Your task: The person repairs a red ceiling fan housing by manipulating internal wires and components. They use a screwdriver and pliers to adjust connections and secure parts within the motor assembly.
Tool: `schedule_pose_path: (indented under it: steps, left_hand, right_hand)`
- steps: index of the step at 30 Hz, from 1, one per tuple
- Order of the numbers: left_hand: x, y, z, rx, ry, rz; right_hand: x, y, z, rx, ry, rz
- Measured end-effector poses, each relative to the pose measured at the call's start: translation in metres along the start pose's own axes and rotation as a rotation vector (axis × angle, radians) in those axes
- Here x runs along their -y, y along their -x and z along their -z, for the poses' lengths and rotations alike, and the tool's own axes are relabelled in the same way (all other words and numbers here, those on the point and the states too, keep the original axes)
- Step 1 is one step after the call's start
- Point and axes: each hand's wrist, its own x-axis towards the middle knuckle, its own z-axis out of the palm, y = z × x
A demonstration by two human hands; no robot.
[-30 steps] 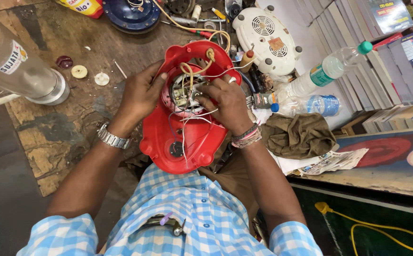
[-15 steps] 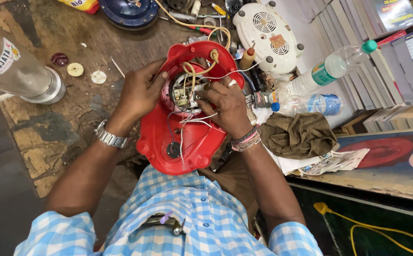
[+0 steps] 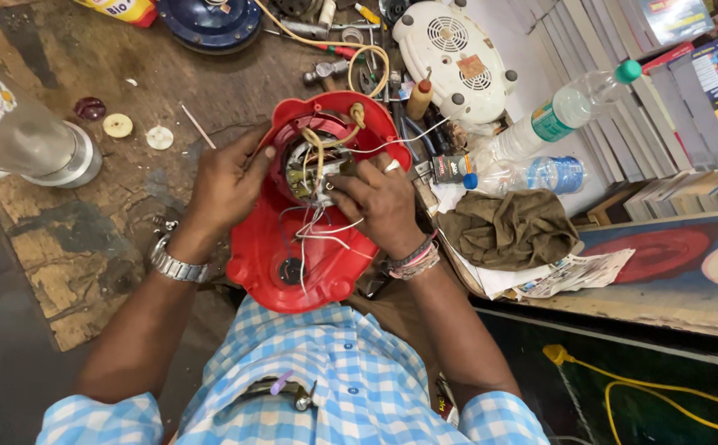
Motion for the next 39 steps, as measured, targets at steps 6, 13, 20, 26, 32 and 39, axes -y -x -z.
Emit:
schedule_pose_path:
  steps: [6, 13, 20, 26, 32, 39]
  left_hand:
    - [0.006, -0.007, 0.003, -0.024, -0.016, 0.058]
    - [0.003, -0.038, 0.011, -0.059, -0.092, 0.159]
    - [-0.021, 0.014, -0.01, -0.115, -0.051, 0.119]
    - [-0.025, 0.039, -0.015, -0.079, -0.047, -0.064]
    - [-0.016, 0.044, -0.009, -0.028, -0.079, 0.025]
    - [-0.008, 0.055, 0.001, -0.042, -0.04, 0.034]
  right_hand:
    - [-0.012, 0.023, -0.008, -0.352, -0.201, -0.027]
    - [-0.033, 0.071, -0.028, -0.328, -0.848, -0.71]
    - [-0.018, 0.126, -0.043, -0.146, -1.139, -0.991]
    - [0.005, 0.163, -0.061, -0.192, -1.158, -1.034]
    - [0.026, 0.174, -0.072, -0.178, -1.036, -0.914]
    - [0.035, 0.168, -0.071, -0.128, -1.034, -0.838]
